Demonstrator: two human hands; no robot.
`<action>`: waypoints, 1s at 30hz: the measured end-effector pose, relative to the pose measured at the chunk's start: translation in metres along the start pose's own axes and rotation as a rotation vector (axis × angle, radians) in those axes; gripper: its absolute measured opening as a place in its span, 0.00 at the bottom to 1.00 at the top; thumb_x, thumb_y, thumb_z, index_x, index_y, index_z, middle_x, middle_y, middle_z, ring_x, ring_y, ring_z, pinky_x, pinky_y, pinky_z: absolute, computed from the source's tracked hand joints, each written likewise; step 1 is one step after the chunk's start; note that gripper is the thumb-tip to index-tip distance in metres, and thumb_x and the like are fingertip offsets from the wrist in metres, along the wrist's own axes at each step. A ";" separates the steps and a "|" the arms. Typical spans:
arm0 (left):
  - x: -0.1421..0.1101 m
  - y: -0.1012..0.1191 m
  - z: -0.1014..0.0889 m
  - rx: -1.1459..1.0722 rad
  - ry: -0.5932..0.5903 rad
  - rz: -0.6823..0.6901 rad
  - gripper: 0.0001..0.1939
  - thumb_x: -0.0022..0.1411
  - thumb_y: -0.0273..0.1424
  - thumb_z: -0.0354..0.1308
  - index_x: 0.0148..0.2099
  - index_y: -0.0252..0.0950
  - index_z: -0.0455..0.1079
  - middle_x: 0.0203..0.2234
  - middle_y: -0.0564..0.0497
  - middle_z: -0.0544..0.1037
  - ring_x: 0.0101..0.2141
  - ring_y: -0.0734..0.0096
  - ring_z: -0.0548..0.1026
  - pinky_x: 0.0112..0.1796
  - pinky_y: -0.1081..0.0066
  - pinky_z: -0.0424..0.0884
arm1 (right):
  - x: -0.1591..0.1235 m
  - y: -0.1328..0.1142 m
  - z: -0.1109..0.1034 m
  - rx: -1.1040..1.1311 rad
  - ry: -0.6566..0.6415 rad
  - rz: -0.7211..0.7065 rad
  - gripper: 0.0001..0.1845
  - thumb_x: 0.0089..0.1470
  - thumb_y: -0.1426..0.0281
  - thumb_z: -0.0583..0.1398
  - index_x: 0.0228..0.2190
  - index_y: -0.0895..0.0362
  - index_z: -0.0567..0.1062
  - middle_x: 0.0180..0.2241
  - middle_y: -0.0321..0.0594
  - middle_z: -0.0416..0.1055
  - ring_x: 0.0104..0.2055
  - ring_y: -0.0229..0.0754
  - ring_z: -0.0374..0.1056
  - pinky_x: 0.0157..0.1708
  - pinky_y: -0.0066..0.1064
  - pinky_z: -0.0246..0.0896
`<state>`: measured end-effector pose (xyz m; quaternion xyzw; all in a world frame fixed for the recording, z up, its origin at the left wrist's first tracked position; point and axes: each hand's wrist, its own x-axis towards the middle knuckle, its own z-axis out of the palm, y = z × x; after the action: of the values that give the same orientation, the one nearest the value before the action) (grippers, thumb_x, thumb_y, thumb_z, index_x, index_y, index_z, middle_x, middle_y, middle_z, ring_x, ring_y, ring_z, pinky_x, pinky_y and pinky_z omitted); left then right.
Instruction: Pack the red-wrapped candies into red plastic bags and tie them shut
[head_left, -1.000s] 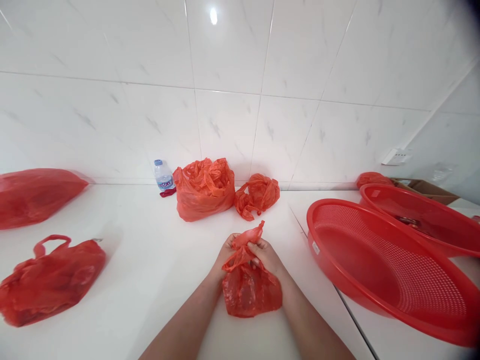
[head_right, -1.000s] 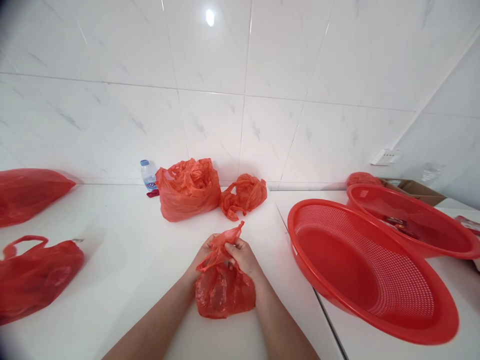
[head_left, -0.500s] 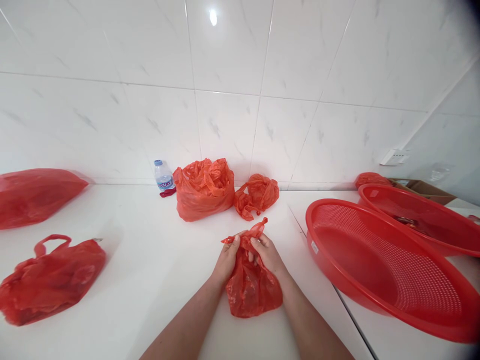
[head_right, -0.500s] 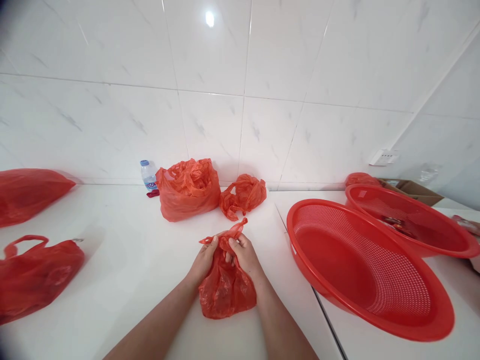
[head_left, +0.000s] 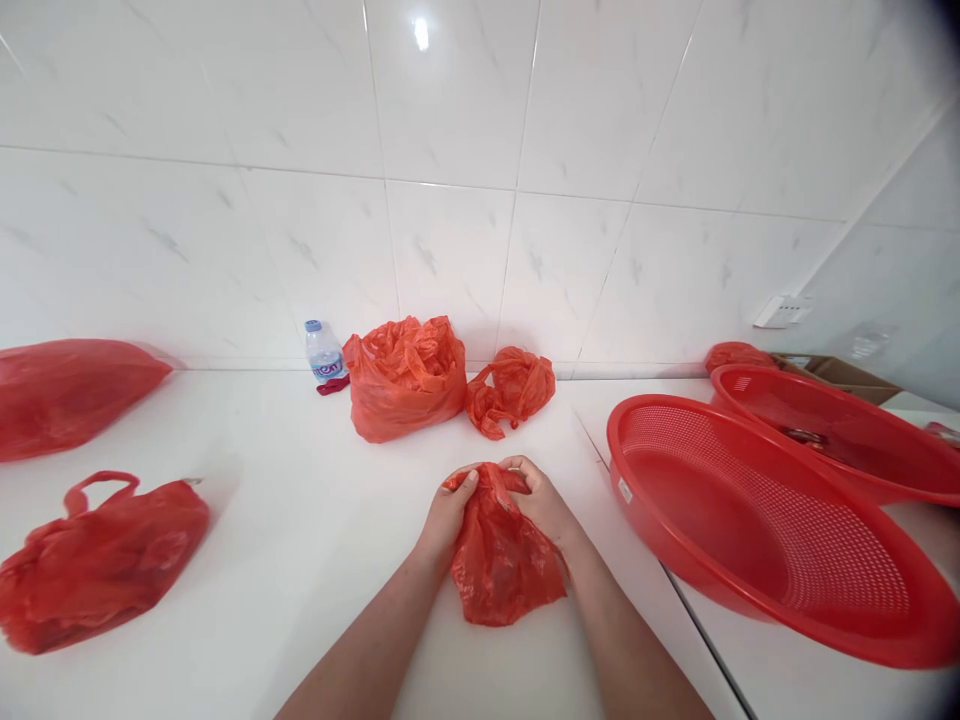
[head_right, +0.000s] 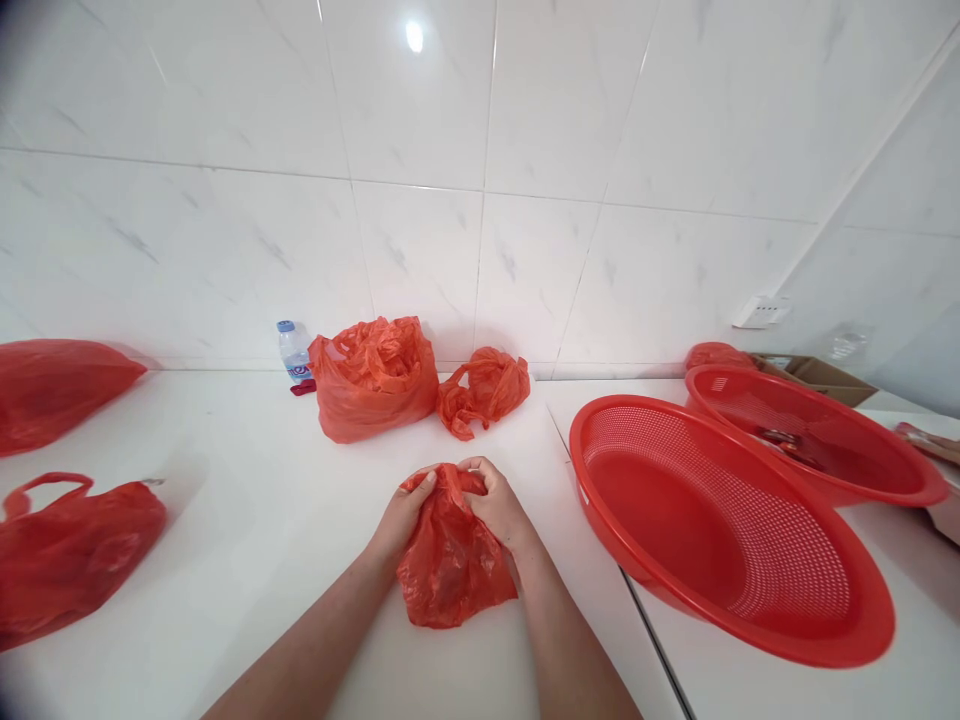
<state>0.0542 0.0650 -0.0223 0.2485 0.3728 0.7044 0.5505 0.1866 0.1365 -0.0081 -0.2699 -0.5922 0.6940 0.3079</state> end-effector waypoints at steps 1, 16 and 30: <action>0.000 0.000 0.000 -0.013 -0.001 0.012 0.15 0.56 0.38 0.62 0.42 0.35 0.70 0.32 0.48 0.77 0.31 0.67 0.75 0.36 0.69 0.69 | 0.001 0.000 0.000 -0.072 0.042 -0.021 0.22 0.42 0.67 0.65 0.42 0.50 0.69 0.30 0.32 0.70 0.29 0.37 0.67 0.30 0.29 0.62; -0.004 -0.003 -0.001 0.014 -0.180 -0.017 0.11 0.53 0.32 0.65 0.31 0.35 0.65 0.25 0.54 0.74 0.24 0.76 0.70 0.28 0.75 0.64 | 0.009 0.012 -0.011 -0.308 0.275 -0.099 0.09 0.38 0.73 0.56 0.27 0.57 0.74 0.25 0.34 0.70 0.27 0.37 0.63 0.28 0.27 0.57; -0.002 -0.002 -0.001 -0.058 -0.118 -0.009 0.13 0.49 0.33 0.67 0.32 0.35 0.66 0.26 0.54 0.73 0.25 0.73 0.72 0.29 0.73 0.65 | 0.009 0.010 -0.011 -0.159 0.210 -0.040 0.08 0.35 0.75 0.59 0.24 0.57 0.73 0.23 0.33 0.70 0.26 0.37 0.63 0.27 0.28 0.58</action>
<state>0.0555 0.0634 -0.0241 0.2720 0.3203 0.6966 0.5815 0.1877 0.1491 -0.0195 -0.3526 -0.6153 0.6065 0.3595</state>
